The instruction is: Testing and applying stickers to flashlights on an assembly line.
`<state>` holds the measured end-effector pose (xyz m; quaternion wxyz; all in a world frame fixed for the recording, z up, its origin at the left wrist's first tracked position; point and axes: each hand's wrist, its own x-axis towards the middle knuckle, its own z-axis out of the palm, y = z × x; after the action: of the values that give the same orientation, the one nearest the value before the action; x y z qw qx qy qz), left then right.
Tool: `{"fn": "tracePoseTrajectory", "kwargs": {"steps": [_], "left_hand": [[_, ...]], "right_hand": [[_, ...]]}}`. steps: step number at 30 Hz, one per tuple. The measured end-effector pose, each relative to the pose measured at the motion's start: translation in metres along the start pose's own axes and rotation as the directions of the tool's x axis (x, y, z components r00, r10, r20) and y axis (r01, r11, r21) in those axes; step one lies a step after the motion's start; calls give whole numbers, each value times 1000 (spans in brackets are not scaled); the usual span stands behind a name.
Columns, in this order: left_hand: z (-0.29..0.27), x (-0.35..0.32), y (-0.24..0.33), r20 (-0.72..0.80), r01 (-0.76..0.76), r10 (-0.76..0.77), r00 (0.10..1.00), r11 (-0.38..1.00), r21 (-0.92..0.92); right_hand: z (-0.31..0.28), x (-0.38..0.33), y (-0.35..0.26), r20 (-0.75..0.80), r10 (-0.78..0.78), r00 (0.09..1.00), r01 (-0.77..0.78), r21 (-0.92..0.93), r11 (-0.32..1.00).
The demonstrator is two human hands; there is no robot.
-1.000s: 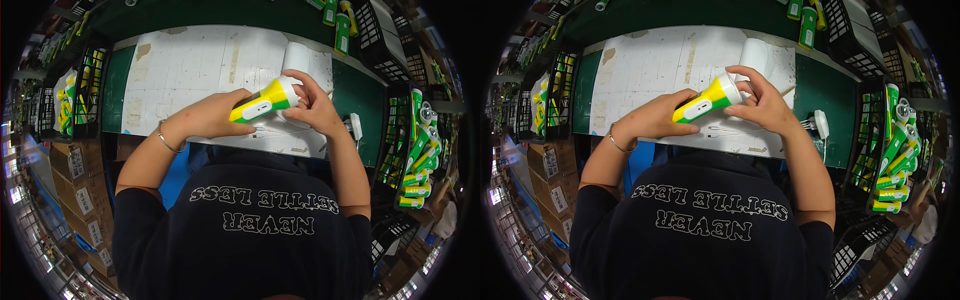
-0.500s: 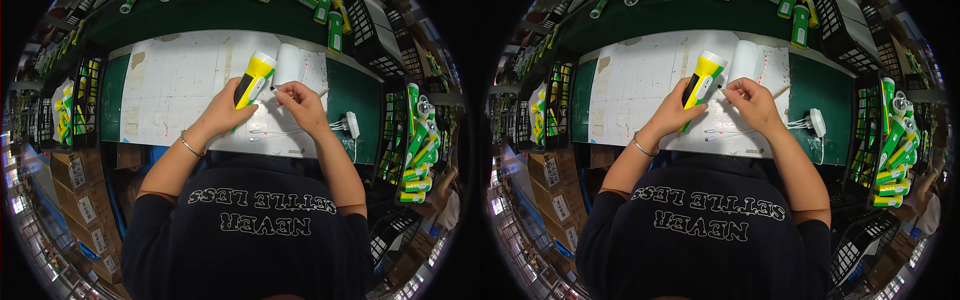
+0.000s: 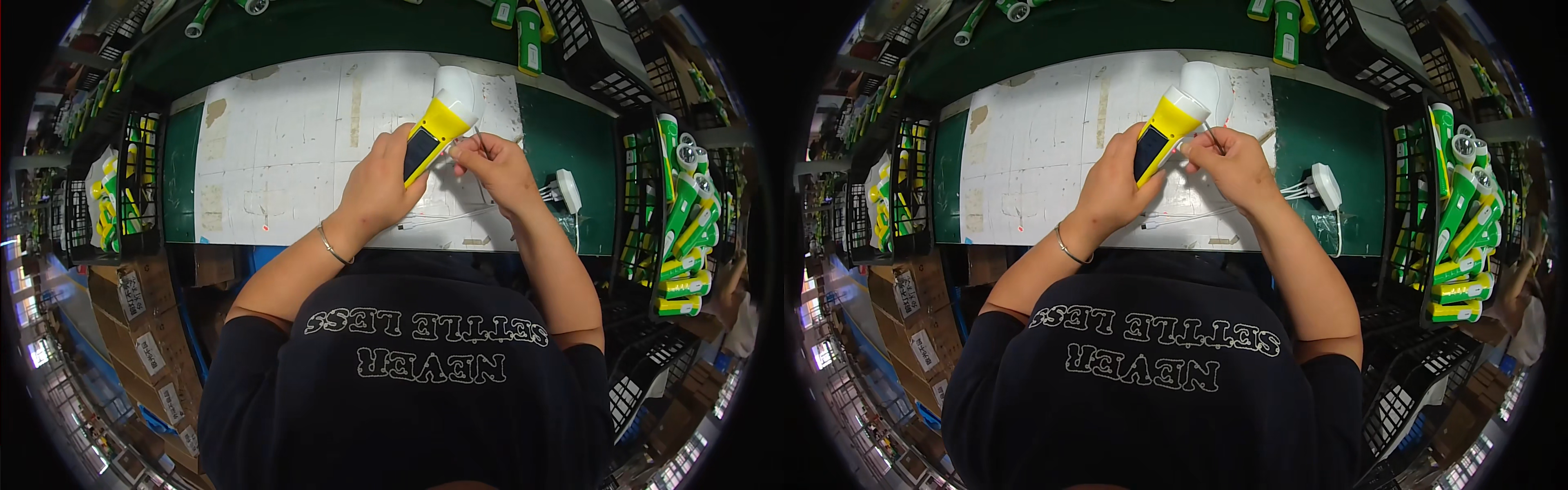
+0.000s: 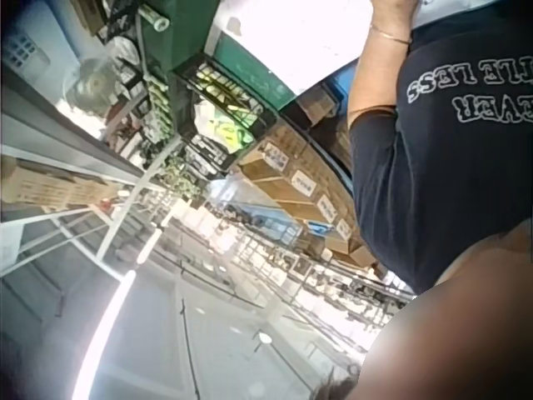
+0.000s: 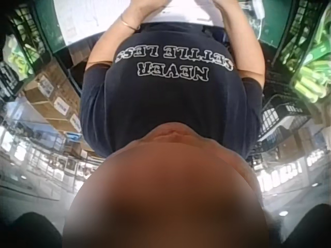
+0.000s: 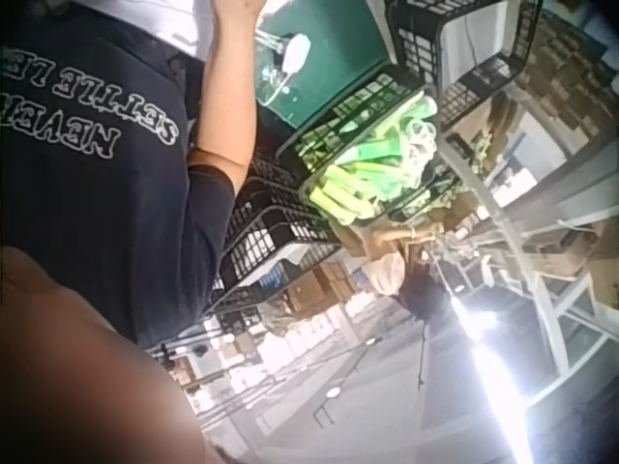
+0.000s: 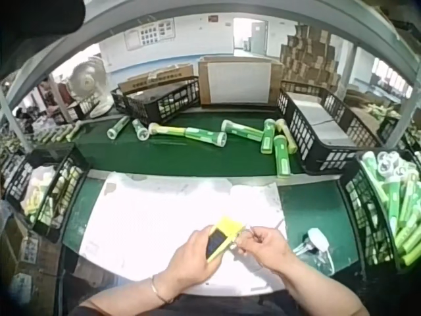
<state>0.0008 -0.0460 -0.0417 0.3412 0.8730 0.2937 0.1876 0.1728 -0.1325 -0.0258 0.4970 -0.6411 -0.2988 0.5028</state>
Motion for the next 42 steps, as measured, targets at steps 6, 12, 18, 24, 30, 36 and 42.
{"fn": "tracePoseTrajectory", "kwargs": {"steps": [6, 12, 18, 24, 30, 36, 42], "left_hand": [[6, 4, -8, -36, -54, 55, 998, 998, 28], [-30, 22, -39, -179, 99, -87, 980, 994, 57], [-155, 7, -96, -549, 99, -229, 803, 961, -257], [-328, -46, -184, -902, 538, -34, 430, 812, 226], [-432, -181, -341, -805, 892, -403, 435, 313, 326], [-429, -148, -346, -723, 895, -539, 431, 358, 267], [-381, -88, -282, -855, 793, 83, 512, 336, 508]], "right_hand": [[-2, 11, 14, -7, -24, 1000, 24, -16, 1000], [11, -2, 5, 7, -113, 994, 113, -55, 992], [-8, -18, 12, -11, -174, 985, 167, -232, 958], [-62, 28, -1, -197, -389, 900, 320, -309, 896], [-124, 132, -20, -472, -612, 635, -49, -815, 577], [-143, 155, -21, -676, -437, 593, -436, -726, 531], [-176, 174, 12, -641, -25, 767, -221, -301, 928]]}}
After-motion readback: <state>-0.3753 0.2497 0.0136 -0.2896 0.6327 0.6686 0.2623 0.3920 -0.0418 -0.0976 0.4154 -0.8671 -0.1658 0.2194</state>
